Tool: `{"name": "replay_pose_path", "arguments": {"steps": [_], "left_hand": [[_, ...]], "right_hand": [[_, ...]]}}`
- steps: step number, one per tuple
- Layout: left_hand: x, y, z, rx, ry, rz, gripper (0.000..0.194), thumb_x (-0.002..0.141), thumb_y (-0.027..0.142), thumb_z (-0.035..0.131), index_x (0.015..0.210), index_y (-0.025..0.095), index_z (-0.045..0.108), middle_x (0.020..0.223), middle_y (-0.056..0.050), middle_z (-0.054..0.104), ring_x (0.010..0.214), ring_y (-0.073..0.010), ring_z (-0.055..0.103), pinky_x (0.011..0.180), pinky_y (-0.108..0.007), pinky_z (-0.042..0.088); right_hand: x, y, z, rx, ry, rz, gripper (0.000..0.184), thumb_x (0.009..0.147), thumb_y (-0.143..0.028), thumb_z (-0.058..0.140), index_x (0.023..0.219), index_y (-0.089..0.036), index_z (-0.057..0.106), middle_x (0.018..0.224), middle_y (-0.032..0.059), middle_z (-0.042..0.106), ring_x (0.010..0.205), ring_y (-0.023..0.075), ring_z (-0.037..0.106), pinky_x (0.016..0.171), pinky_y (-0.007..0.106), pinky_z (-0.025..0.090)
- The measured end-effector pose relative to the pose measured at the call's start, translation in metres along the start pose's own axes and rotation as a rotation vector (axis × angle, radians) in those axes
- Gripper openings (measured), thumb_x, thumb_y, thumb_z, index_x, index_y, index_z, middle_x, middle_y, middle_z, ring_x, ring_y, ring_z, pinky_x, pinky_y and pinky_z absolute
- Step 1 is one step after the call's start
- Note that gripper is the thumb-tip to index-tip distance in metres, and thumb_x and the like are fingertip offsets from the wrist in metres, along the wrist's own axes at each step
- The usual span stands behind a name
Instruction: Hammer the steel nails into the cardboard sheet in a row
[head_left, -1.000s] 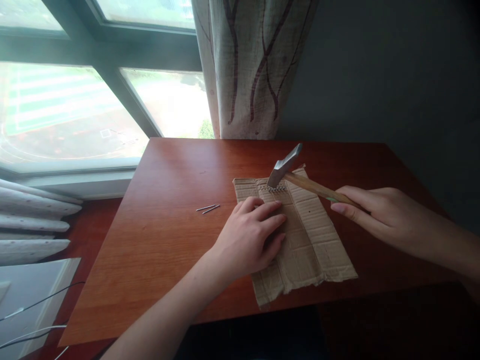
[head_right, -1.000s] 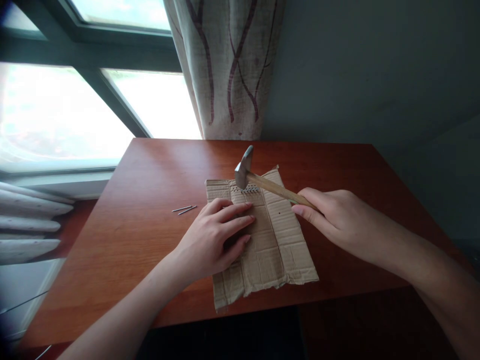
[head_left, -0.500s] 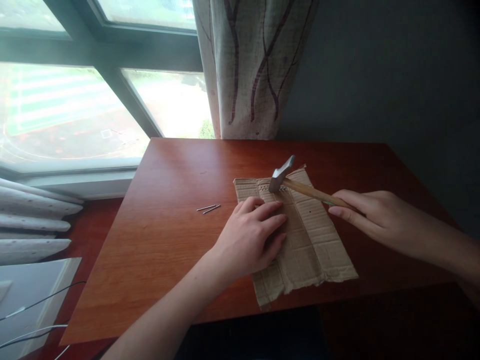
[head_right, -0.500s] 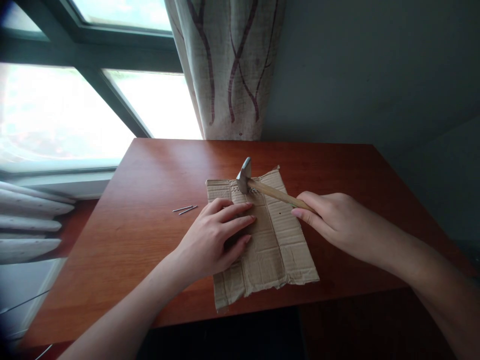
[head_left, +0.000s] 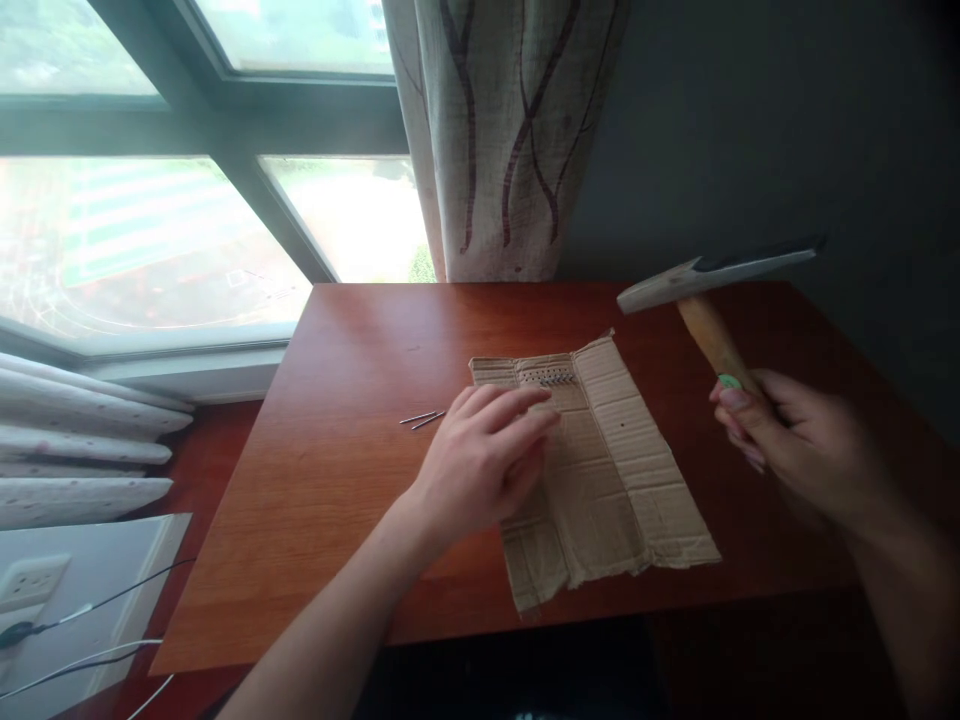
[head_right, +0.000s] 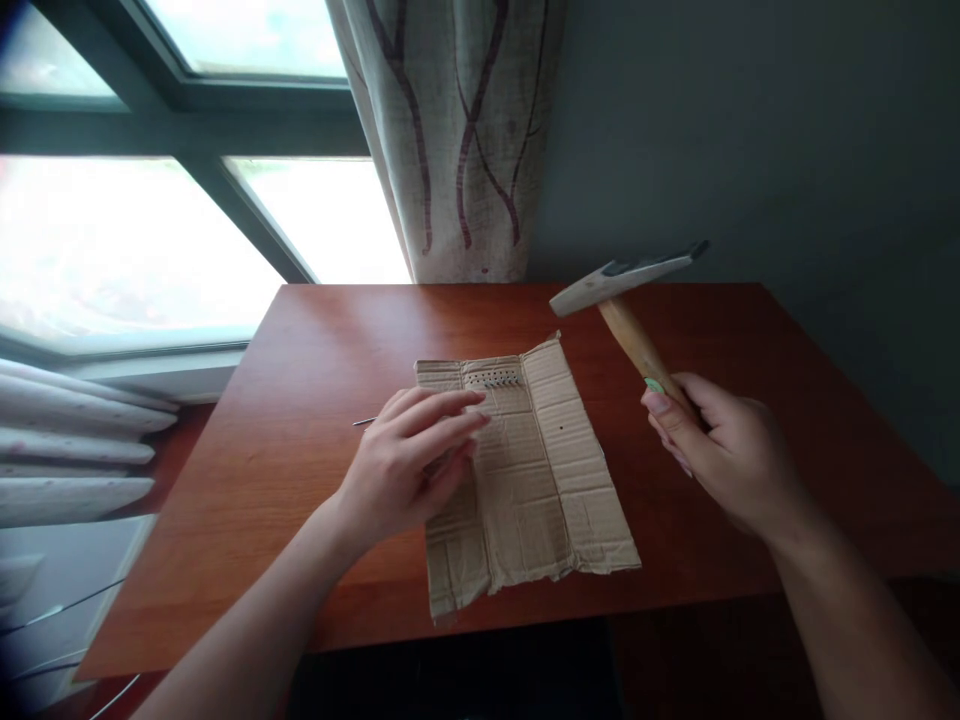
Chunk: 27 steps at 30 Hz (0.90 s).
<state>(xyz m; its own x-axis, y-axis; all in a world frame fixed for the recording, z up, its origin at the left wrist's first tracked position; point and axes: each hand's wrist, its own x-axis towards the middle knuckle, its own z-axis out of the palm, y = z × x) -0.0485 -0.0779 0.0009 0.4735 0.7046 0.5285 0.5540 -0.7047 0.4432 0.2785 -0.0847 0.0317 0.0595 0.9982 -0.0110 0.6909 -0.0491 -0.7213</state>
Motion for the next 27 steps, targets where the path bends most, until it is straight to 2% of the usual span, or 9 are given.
{"name": "replay_pose_path", "arguments": {"steps": [3, 5, 7, 10, 13, 18, 23, 27], "left_hand": [[-0.002, -0.017, -0.014, 0.006, 0.157, -0.124, 0.021, 0.097, 0.019, 0.056, 0.11, 0.022, 0.073, 0.111, -0.007, 0.077, 0.101, -0.0213, 0.07, 0.09, -0.037, 0.056], [-0.008, -0.031, -0.024, 0.099, 0.169, -0.284, 0.018, 0.097, 0.024, 0.057, 0.106, 0.022, 0.073, 0.104, -0.007, 0.077, 0.096, -0.0214, 0.071, 0.084, -0.035, 0.056], [-0.018, -0.045, -0.033, 0.207, 0.079, -0.42, 0.02, 0.098, 0.029, 0.057, 0.104, 0.021, 0.073, 0.1, -0.006, 0.077, 0.091, -0.0221, 0.071, 0.078, -0.034, 0.055], [-0.037, -0.059, -0.043, 0.333, -0.097, -0.511, 0.024, 0.099, 0.034, 0.054, 0.105, 0.022, 0.073, 0.1, -0.006, 0.077, 0.087, -0.0223, 0.072, 0.073, -0.033, 0.053], [-0.052, -0.066, -0.049, 0.408, -0.228, -0.544, 0.025, 0.099, 0.035, 0.052, 0.107, 0.024, 0.072, 0.105, -0.006, 0.077, 0.089, -0.0232, 0.072, 0.071, -0.032, 0.052], [-0.059, -0.066, -0.053, 0.506, -0.333, -0.557, 0.023, 0.098, 0.033, 0.051, 0.103, 0.024, 0.073, 0.104, -0.006, 0.077, 0.088, -0.024, 0.072, 0.068, -0.031, 0.05], [-0.051, -0.058, -0.042, 0.629, -0.425, -0.482, 0.026, 0.1, 0.028, 0.049, 0.101, 0.024, 0.075, 0.1, -0.007, 0.077, 0.086, -0.0242, 0.072, 0.063, -0.03, 0.048], [-0.044, -0.054, -0.032, 0.699, -0.518, -0.449, 0.029, 0.102, 0.026, 0.047, 0.102, 0.021, 0.075, 0.098, -0.009, 0.076, 0.088, -0.0267, 0.072, 0.067, -0.033, 0.05]], "right_hand": [[0.004, 0.002, 0.015, 0.29, 0.098, 0.077, 0.035, 0.092, -0.063, 0.063, 0.089, -0.028, 0.057, 0.065, -0.0013, 0.048, 0.049, 0.0158, 0.042, 0.045, 0.035, 0.034], [0.008, 0.002, 0.024, 0.423, 0.136, 0.071, 0.034, 0.092, -0.061, 0.064, 0.087, -0.029, 0.055, 0.066, -0.0022, 0.045, 0.05, 0.0154, 0.04, 0.047, 0.034, 0.033], [0.011, 0.002, 0.03, 0.516, 0.16, 0.075, 0.034, 0.093, -0.059, 0.064, 0.085, -0.029, 0.052, 0.067, -0.0026, 0.043, 0.051, 0.0154, 0.04, 0.048, 0.034, 0.033], [0.012, 0.005, 0.037, 0.615, 0.201, 0.078, 0.034, 0.095, -0.058, 0.061, 0.083, -0.029, 0.049, 0.066, -0.0032, 0.041, 0.051, 0.015, 0.039, 0.049, 0.035, 0.033], [0.01, 0.008, 0.042, 0.665, 0.244, 0.076, 0.034, 0.094, -0.057, 0.062, 0.082, -0.029, 0.048, 0.065, -0.0035, 0.04, 0.05, 0.0151, 0.037, 0.049, 0.035, 0.032], [0.006, 0.017, 0.049, 0.641, 0.25, 0.065, 0.032, 0.091, -0.055, 0.065, 0.083, -0.03, 0.047, 0.062, -0.0042, 0.041, 0.048, 0.0166, 0.039, 0.05, 0.037, 0.035], [0.008, 0.026, 0.059, 0.699, 0.291, -0.035, 0.03, 0.095, -0.053, 0.063, 0.083, -0.028, 0.053, 0.061, -0.0043, 0.043, 0.047, 0.0139, 0.038, 0.045, 0.032, 0.033], [0.011, 0.032, 0.066, 0.745, 0.368, -0.106, 0.032, 0.095, -0.051, 0.067, 0.081, -0.025, 0.056, 0.058, -0.0057, 0.044, 0.043, 0.0105, 0.039, 0.039, 0.027, 0.032]]}}
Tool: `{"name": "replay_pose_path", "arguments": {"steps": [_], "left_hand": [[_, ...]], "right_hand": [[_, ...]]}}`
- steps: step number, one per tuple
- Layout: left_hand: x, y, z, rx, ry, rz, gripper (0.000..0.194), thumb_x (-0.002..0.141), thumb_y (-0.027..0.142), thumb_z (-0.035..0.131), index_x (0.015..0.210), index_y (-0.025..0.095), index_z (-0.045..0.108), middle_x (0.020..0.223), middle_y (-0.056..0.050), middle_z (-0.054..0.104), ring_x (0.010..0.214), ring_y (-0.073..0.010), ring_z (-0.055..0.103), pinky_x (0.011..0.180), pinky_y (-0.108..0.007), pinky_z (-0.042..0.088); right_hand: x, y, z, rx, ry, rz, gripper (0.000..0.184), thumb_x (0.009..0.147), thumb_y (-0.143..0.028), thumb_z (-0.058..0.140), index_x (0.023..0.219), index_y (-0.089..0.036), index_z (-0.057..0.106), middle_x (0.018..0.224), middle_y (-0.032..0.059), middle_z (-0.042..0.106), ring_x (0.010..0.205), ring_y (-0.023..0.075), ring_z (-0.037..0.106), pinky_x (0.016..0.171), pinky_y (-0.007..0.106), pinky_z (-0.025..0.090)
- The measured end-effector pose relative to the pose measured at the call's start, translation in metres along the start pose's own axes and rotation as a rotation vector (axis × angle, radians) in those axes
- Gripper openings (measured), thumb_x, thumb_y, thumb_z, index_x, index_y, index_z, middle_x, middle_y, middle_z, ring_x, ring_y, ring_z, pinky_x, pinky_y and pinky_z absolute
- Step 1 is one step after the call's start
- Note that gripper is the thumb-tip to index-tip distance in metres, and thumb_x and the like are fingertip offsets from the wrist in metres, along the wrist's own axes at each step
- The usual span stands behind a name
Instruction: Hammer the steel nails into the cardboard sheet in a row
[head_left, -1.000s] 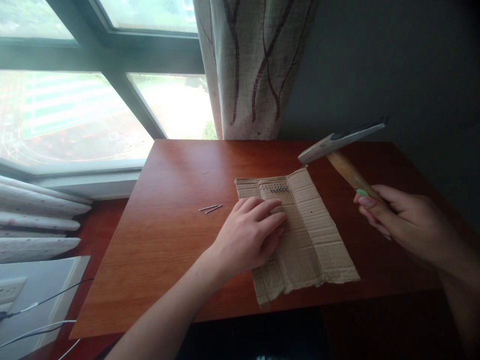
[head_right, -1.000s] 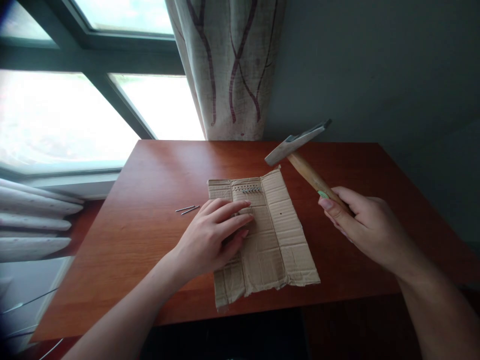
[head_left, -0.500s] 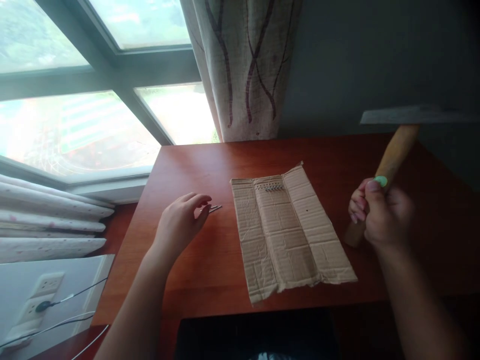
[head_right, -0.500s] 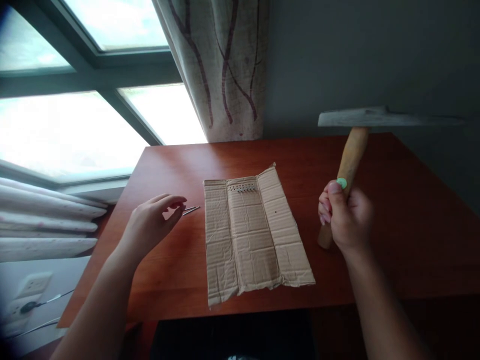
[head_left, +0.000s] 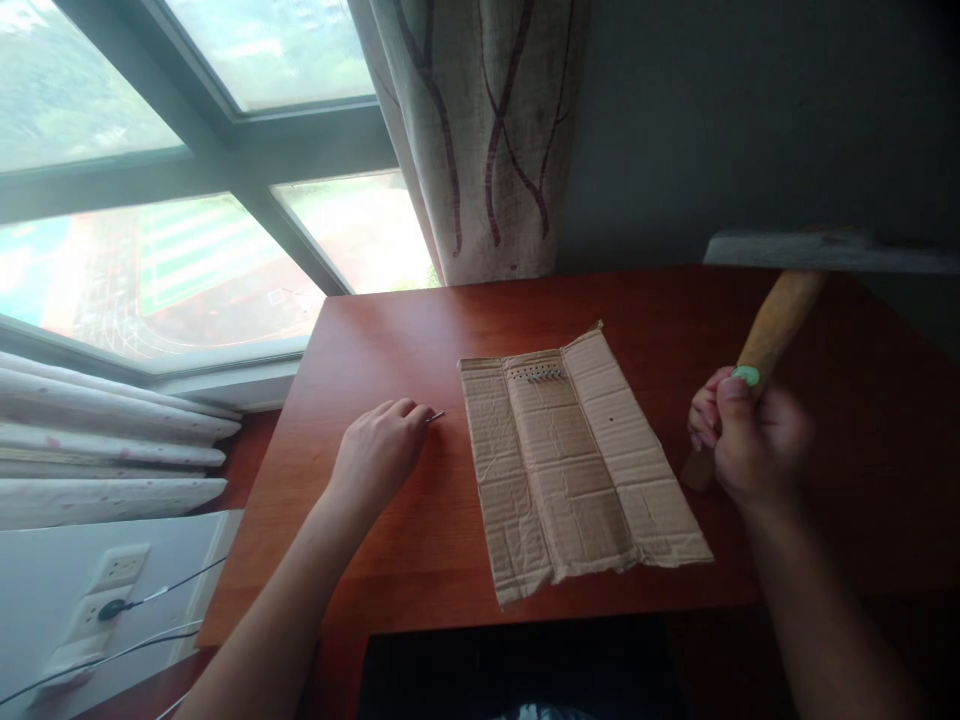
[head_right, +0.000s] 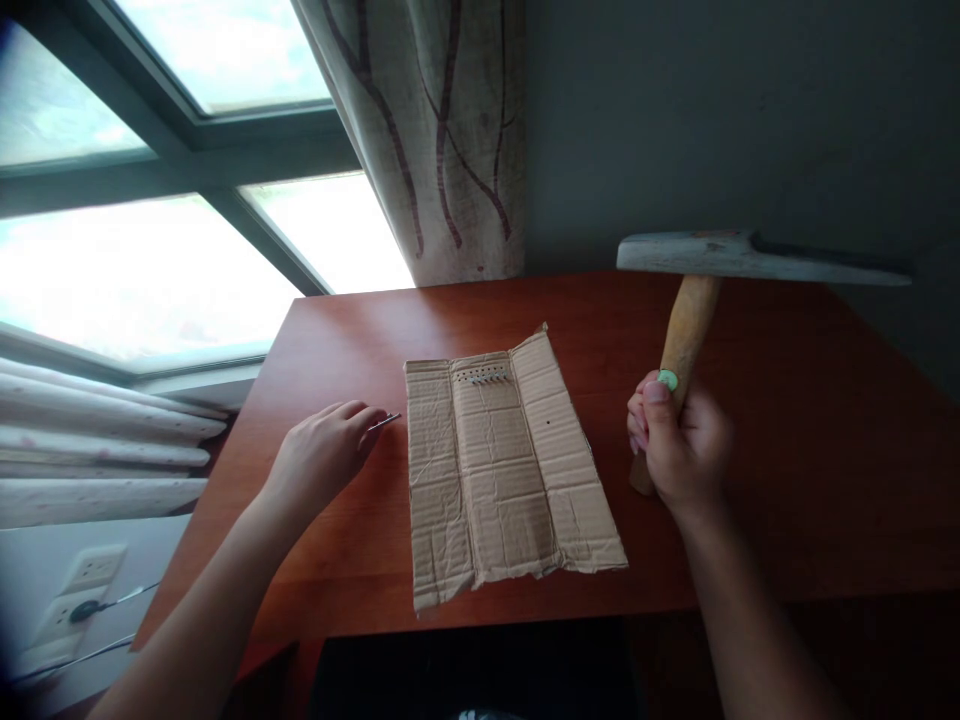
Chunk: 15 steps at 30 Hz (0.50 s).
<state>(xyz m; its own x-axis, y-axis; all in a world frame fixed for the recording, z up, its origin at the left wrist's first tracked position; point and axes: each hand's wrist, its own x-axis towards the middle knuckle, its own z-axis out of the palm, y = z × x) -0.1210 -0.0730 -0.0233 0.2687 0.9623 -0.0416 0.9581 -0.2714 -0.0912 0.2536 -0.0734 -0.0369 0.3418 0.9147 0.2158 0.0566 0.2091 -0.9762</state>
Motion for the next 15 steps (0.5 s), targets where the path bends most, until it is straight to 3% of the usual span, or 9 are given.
{"name": "replay_pose_path", "arguments": {"steps": [10, 12, 15], "left_hand": [[0.003, 0.008, 0.01, 0.071, -0.022, 0.013, 0.026, 0.1, 0.016, 0.046, 0.099, 0.018, 0.072, 0.093, -0.008, 0.072, 0.081, -0.0253, 0.072, 0.059, -0.031, 0.043], [0.0, 0.006, 0.007, 0.002, 0.014, -0.026, 0.026, 0.099, 0.016, 0.048, 0.102, 0.018, 0.073, 0.098, -0.008, 0.074, 0.077, -0.0229, 0.071, 0.056, -0.03, 0.041], [-0.004, 0.003, -0.004, -0.297, 0.178, -0.073, 0.019, 0.095, 0.019, 0.056, 0.099, 0.019, 0.074, 0.096, -0.005, 0.075, 0.071, -0.0176, 0.069, 0.057, -0.027, 0.045]], "right_hand": [[-0.001, 0.004, 0.0, 0.028, -0.014, -0.036, 0.028, 0.098, -0.047, 0.066, 0.087, -0.022, 0.059, 0.059, -0.0071, 0.047, 0.042, 0.0082, 0.041, 0.037, 0.023, 0.035], [-0.001, 0.004, 0.0, 0.028, -0.018, -0.04, 0.027, 0.098, -0.046, 0.066, 0.087, -0.022, 0.059, 0.059, -0.007, 0.047, 0.042, 0.008, 0.041, 0.037, 0.022, 0.035], [-0.002, 0.004, 0.001, 0.032, -0.019, -0.044, 0.026, 0.098, -0.046, 0.066, 0.088, -0.022, 0.059, 0.059, -0.007, 0.047, 0.042, 0.0079, 0.041, 0.037, 0.023, 0.035]]}}
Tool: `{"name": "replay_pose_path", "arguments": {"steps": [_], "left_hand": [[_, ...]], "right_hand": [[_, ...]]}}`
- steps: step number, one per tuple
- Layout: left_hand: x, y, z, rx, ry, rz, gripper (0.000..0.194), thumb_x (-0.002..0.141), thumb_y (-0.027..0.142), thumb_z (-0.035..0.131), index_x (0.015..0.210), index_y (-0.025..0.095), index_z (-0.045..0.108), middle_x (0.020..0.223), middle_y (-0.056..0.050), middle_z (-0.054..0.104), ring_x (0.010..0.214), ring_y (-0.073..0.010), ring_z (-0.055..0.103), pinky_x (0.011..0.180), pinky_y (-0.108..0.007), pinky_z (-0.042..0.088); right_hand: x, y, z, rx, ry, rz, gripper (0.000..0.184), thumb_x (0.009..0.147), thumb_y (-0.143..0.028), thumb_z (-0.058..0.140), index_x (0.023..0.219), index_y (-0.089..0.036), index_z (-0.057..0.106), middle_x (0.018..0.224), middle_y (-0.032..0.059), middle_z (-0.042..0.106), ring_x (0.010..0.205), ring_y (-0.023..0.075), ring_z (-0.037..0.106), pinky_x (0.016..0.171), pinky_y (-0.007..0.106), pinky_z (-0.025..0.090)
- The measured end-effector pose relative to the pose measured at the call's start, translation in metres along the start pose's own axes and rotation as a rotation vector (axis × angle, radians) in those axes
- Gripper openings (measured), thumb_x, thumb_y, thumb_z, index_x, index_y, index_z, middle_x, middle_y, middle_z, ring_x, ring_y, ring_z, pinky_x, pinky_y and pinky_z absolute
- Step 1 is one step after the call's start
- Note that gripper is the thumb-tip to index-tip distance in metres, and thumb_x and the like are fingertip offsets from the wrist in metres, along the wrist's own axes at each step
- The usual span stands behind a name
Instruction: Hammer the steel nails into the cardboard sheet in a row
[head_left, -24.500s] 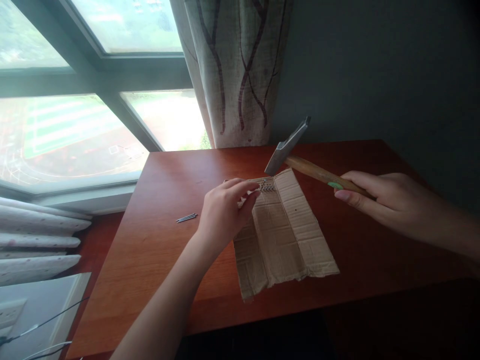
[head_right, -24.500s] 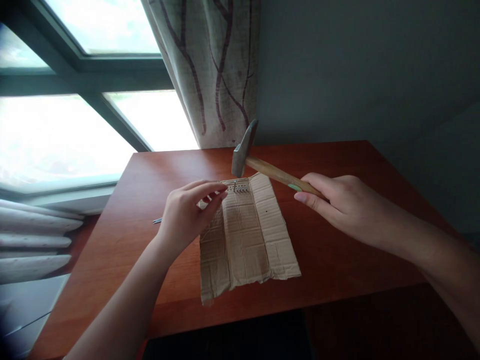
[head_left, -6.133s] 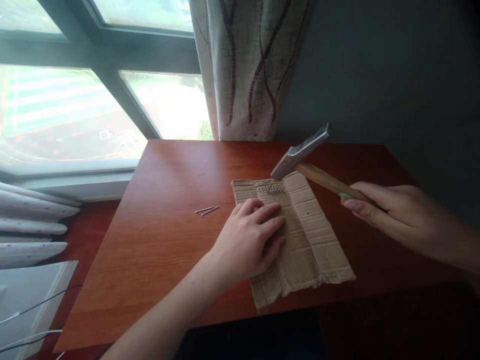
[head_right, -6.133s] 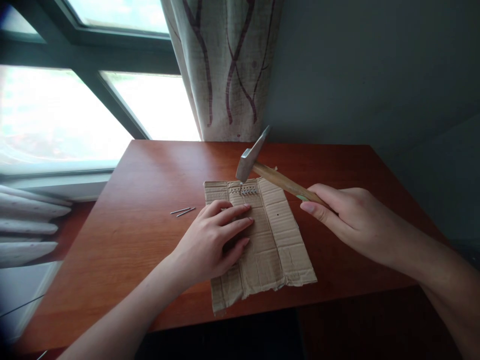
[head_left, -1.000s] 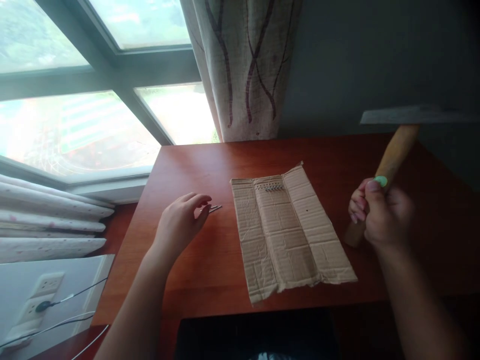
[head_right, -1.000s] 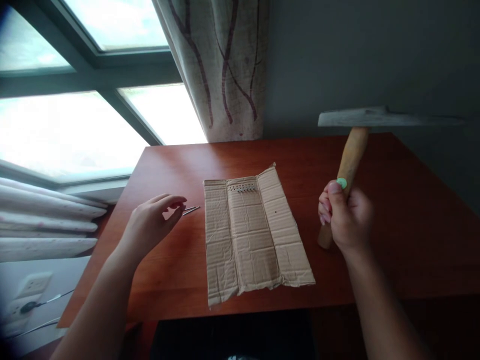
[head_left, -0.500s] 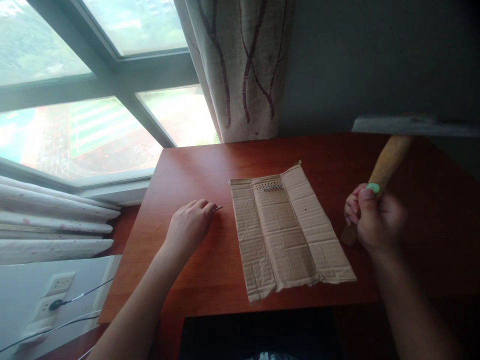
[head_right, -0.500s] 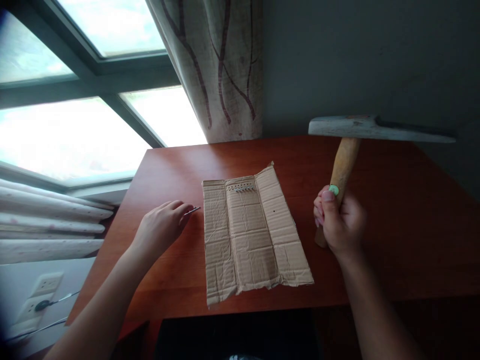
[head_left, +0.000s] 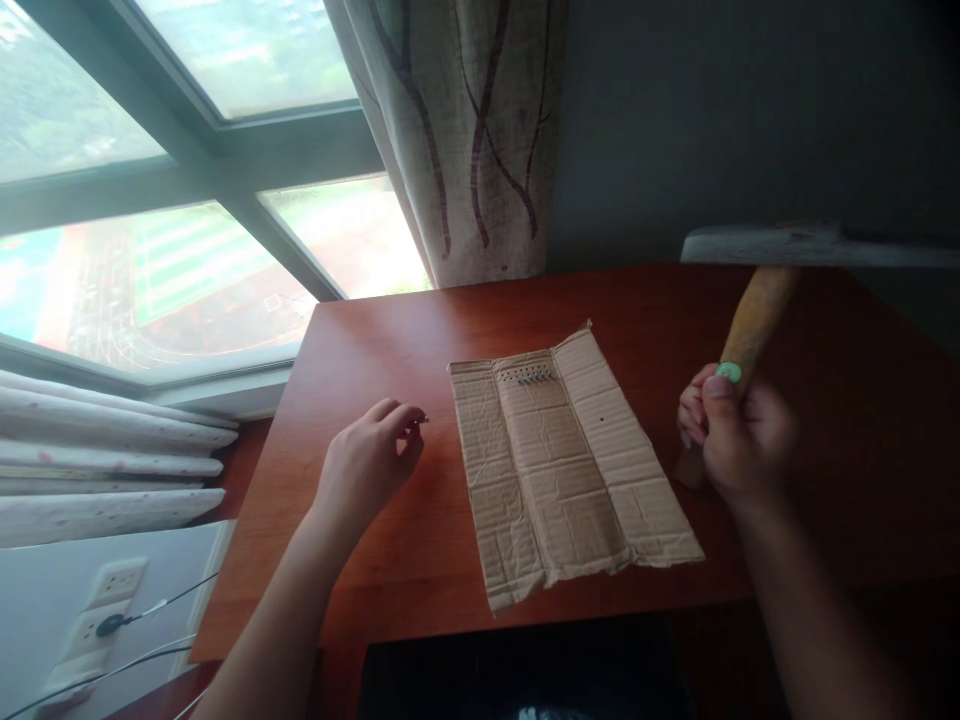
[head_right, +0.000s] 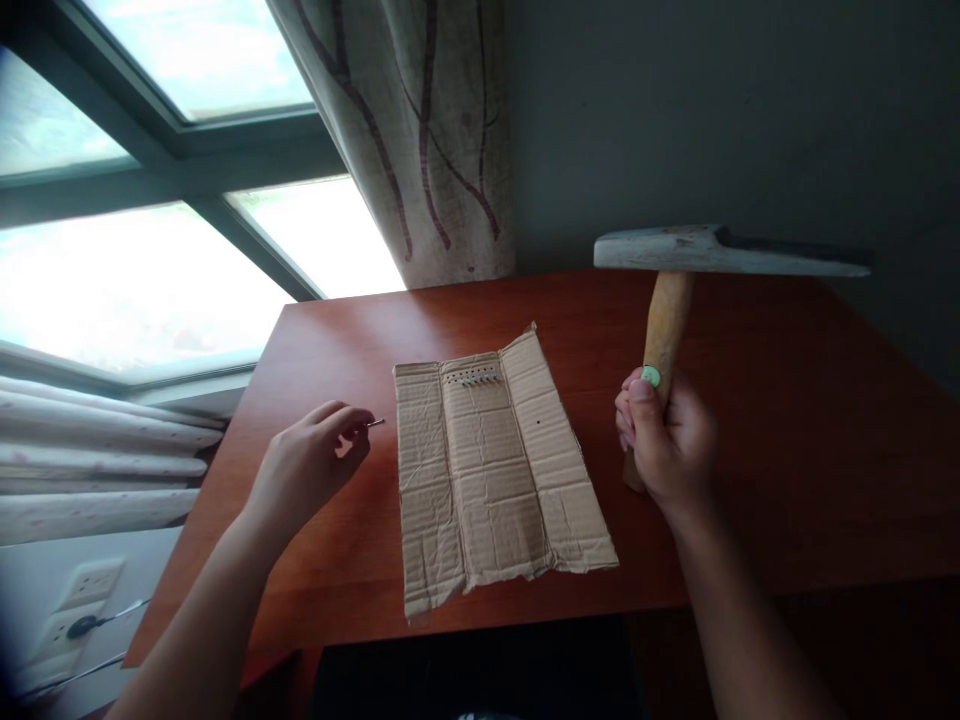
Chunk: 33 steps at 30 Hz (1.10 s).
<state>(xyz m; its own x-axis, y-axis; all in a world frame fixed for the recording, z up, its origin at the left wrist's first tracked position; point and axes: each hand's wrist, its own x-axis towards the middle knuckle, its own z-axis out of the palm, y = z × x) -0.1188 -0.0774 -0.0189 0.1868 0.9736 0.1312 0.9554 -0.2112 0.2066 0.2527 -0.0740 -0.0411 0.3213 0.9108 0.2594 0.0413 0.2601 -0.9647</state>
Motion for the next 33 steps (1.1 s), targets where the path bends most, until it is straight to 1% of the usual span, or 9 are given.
{"name": "replay_pose_path", "arguments": {"steps": [2, 4, 6, 8, 11, 15, 21, 25, 33], "left_hand": [[0.001, 0.004, -0.01, -0.293, 0.127, -0.015, 0.012, 0.092, 0.022, 0.064, 0.094, 0.02, 0.075, 0.09, -0.003, 0.076, 0.07, -0.0151, 0.067, 0.06, -0.025, 0.049], [0.006, 0.014, -0.018, -0.563, 0.226, -0.037, 0.009, 0.089, 0.026, 0.071, 0.092, 0.02, 0.077, 0.089, -0.003, 0.077, 0.073, -0.0148, 0.068, 0.063, -0.025, 0.053], [0.015, 0.029, -0.022, -0.753, 0.278, -0.054, 0.009, 0.086, 0.027, 0.076, 0.092, 0.02, 0.078, 0.089, -0.003, 0.079, 0.075, -0.0153, 0.069, 0.066, -0.026, 0.055], [0.028, 0.045, -0.022, -0.851, 0.286, -0.029, 0.01, 0.084, 0.027, 0.079, 0.091, 0.02, 0.079, 0.087, -0.003, 0.079, 0.073, -0.0151, 0.069, 0.065, -0.026, 0.055], [0.049, 0.065, -0.016, -0.838, 0.282, 0.04, 0.007, 0.083, 0.025, 0.078, 0.088, 0.019, 0.079, 0.082, -0.003, 0.079, 0.066, -0.0124, 0.066, 0.058, -0.024, 0.051], [0.067, 0.077, -0.007, -0.744, 0.269, 0.077, 0.005, 0.085, 0.022, 0.074, 0.086, 0.02, 0.079, 0.076, 0.0, 0.078, 0.061, -0.0108, 0.063, 0.058, -0.023, 0.049], [0.066, 0.077, 0.001, -0.702, 0.255, 0.051, 0.006, 0.086, 0.023, 0.074, 0.086, 0.02, 0.079, 0.076, 0.0, 0.078, 0.06, -0.0115, 0.063, 0.059, -0.024, 0.05], [0.066, 0.076, 0.005, -0.7, 0.248, 0.062, 0.006, 0.086, 0.023, 0.074, 0.086, 0.02, 0.079, 0.074, 0.0, 0.077, 0.059, -0.0108, 0.062, 0.059, -0.024, 0.049], [0.067, 0.077, 0.007, -0.651, 0.258, 0.071, 0.006, 0.087, 0.023, 0.072, 0.087, 0.021, 0.078, 0.074, 0.0, 0.077, 0.06, -0.0112, 0.062, 0.06, -0.024, 0.049]], "right_hand": [[0.0, 0.0, 0.0, 0.006, 0.002, 0.003, 0.026, 0.098, -0.046, 0.066, 0.088, -0.023, 0.06, 0.059, -0.0071, 0.047, 0.042, 0.008, 0.04, 0.036, 0.023, 0.035], [0.001, 0.0, 0.0, 0.009, 0.004, 0.011, 0.026, 0.098, -0.046, 0.066, 0.088, -0.023, 0.059, 0.059, -0.0071, 0.047, 0.042, 0.0081, 0.04, 0.036, 0.023, 0.034], [0.002, 0.0, 0.0, 0.005, 0.005, 0.017, 0.027, 0.098, -0.046, 0.065, 0.088, -0.023, 0.059, 0.06, -0.0071, 0.046, 0.042, 0.0081, 0.04, 0.036, 0.023, 0.034], [0.002, 0.0, 0.0, 0.0, 0.003, 0.016, 0.027, 0.098, -0.046, 0.065, 0.088, -0.023, 0.059, 0.06, -0.007, 0.047, 0.042, 0.0081, 0.041, 0.036, 0.023, 0.034], [0.001, 0.0, 0.001, -0.003, 0.002, 0.008, 0.026, 0.099, -0.046, 0.065, 0.088, -0.022, 0.059, 0.06, -0.0072, 0.046, 0.042, 0.008, 0.04, 0.036, 0.023, 0.034], [0.001, 0.001, 0.0, -0.004, 0.0, 0.015, 0.027, 0.099, -0.046, 0.065, 0.088, -0.022, 0.058, 0.06, -0.0076, 0.046, 0.042, 0.0076, 0.04, 0.036, 0.022, 0.034], [0.002, 0.001, 0.0, 0.004, 0.008, 0.011, 0.028, 0.098, -0.047, 0.065, 0.088, -0.022, 0.059, 0.06, -0.0073, 0.047, 0.042, 0.0074, 0.04, 0.036, 0.022, 0.034], [0.002, 0.0, 0.0, 0.01, 0.018, 0.012, 0.028, 0.098, -0.047, 0.066, 0.088, -0.022, 0.059, 0.059, -0.0074, 0.046, 0.041, 0.0076, 0.04, 0.035, 0.022, 0.034], [0.0, -0.001, 0.001, 0.025, 0.009, 0.047, 0.028, 0.097, -0.049, 0.066, 0.087, -0.023, 0.06, 0.059, -0.007, 0.047, 0.041, 0.0086, 0.04, 0.036, 0.022, 0.035]]}}
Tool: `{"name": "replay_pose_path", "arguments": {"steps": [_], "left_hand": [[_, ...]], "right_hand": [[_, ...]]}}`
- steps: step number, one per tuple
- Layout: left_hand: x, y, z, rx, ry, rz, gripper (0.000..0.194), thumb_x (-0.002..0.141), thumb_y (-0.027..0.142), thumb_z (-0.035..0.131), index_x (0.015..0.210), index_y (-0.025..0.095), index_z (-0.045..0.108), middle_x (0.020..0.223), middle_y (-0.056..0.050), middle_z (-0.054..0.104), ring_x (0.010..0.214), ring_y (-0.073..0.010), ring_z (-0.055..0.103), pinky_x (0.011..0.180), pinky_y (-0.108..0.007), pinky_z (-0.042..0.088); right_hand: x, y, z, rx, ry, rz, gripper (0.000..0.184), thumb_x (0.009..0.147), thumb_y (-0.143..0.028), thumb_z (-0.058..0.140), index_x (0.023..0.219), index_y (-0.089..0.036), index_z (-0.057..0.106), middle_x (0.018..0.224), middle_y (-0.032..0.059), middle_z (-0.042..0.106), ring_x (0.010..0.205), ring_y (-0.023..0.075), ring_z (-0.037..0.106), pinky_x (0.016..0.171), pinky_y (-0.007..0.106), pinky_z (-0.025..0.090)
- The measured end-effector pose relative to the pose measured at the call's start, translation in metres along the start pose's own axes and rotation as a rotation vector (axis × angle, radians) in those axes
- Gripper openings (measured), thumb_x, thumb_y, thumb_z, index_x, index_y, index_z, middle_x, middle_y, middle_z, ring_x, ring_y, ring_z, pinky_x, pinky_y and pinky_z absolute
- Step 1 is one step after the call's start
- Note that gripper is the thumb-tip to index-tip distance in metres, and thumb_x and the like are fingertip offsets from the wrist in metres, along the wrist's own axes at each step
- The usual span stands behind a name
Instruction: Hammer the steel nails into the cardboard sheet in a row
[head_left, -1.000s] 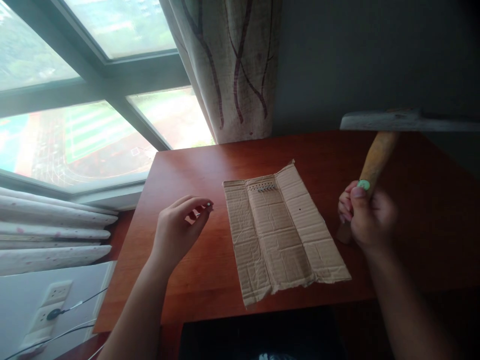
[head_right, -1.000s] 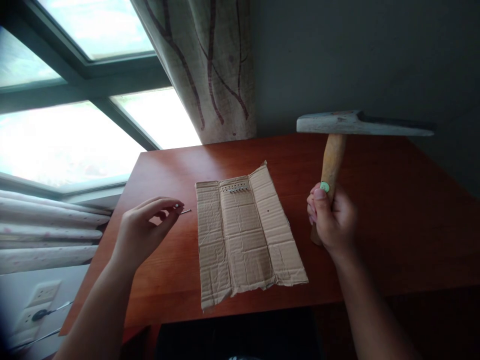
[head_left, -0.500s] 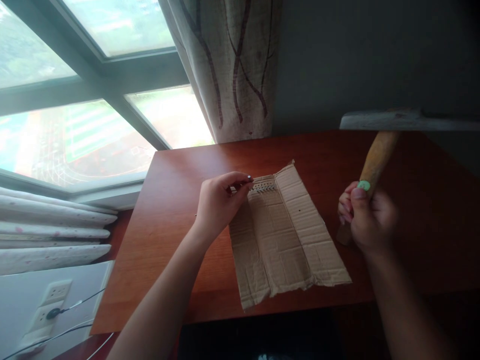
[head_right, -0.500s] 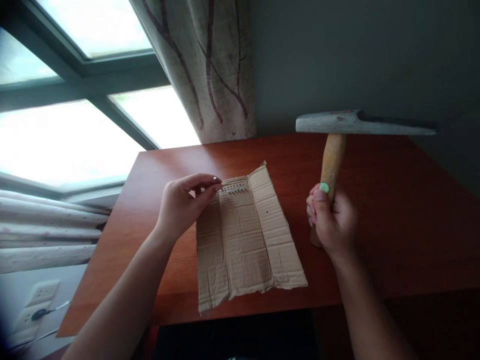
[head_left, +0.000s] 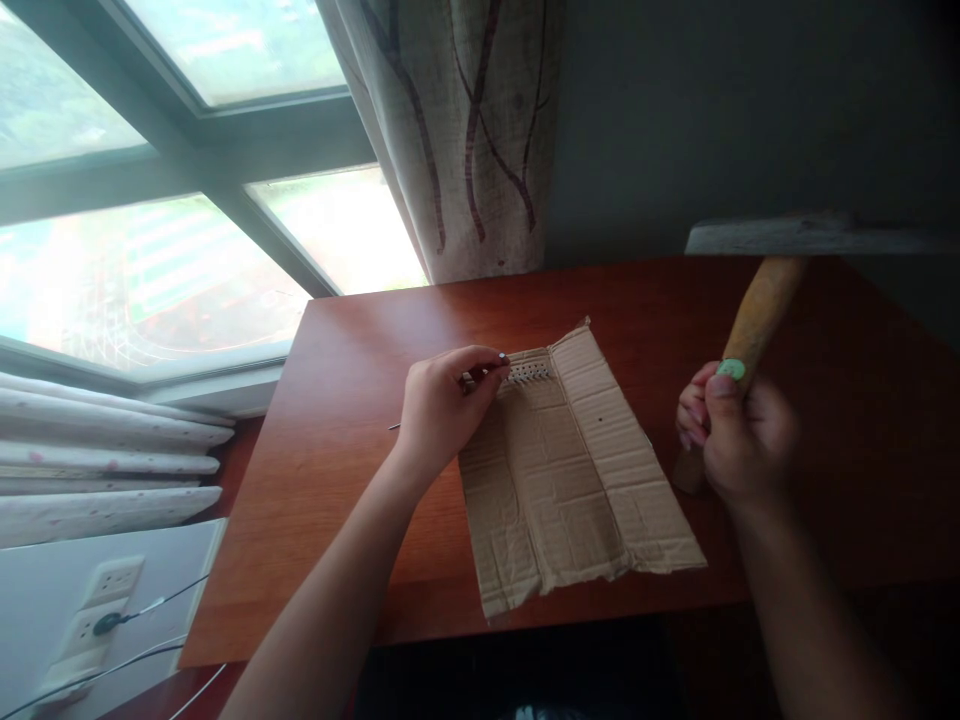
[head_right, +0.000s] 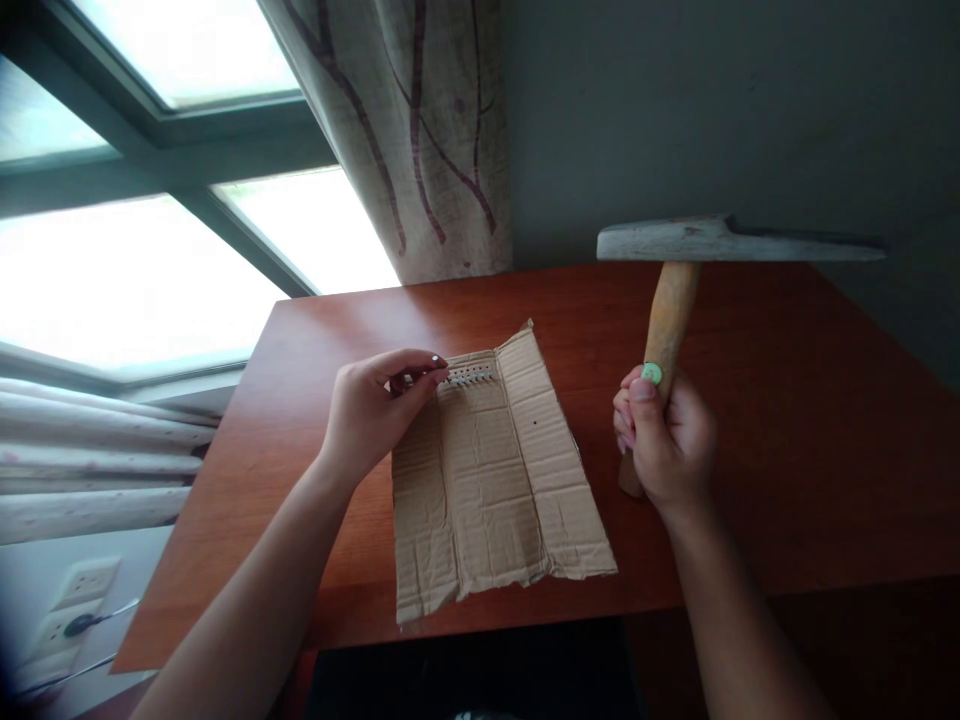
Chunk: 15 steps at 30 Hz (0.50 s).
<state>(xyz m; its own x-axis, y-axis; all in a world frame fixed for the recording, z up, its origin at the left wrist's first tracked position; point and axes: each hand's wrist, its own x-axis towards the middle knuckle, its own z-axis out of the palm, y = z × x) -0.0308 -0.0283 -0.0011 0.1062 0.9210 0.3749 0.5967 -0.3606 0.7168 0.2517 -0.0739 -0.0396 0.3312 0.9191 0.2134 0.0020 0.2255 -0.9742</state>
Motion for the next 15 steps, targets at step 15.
{"name": "replay_pose_path", "arguments": {"steps": [15], "left_hand": [[-0.0012, 0.0003, 0.0004, 0.057, -0.023, 0.017, 0.01, 0.089, 0.026, 0.07, 0.088, 0.02, 0.078, 0.079, -0.002, 0.078, 0.065, -0.0131, 0.066, 0.061, -0.024, 0.049]], "right_hand": [[0.0, 0.0017, 0.0, -0.001, -0.001, 0.005, 0.027, 0.098, -0.047, 0.065, 0.086, -0.023, 0.06, 0.06, -0.007, 0.046, 0.041, 0.008, 0.04, 0.036, 0.021, 0.035]]}}
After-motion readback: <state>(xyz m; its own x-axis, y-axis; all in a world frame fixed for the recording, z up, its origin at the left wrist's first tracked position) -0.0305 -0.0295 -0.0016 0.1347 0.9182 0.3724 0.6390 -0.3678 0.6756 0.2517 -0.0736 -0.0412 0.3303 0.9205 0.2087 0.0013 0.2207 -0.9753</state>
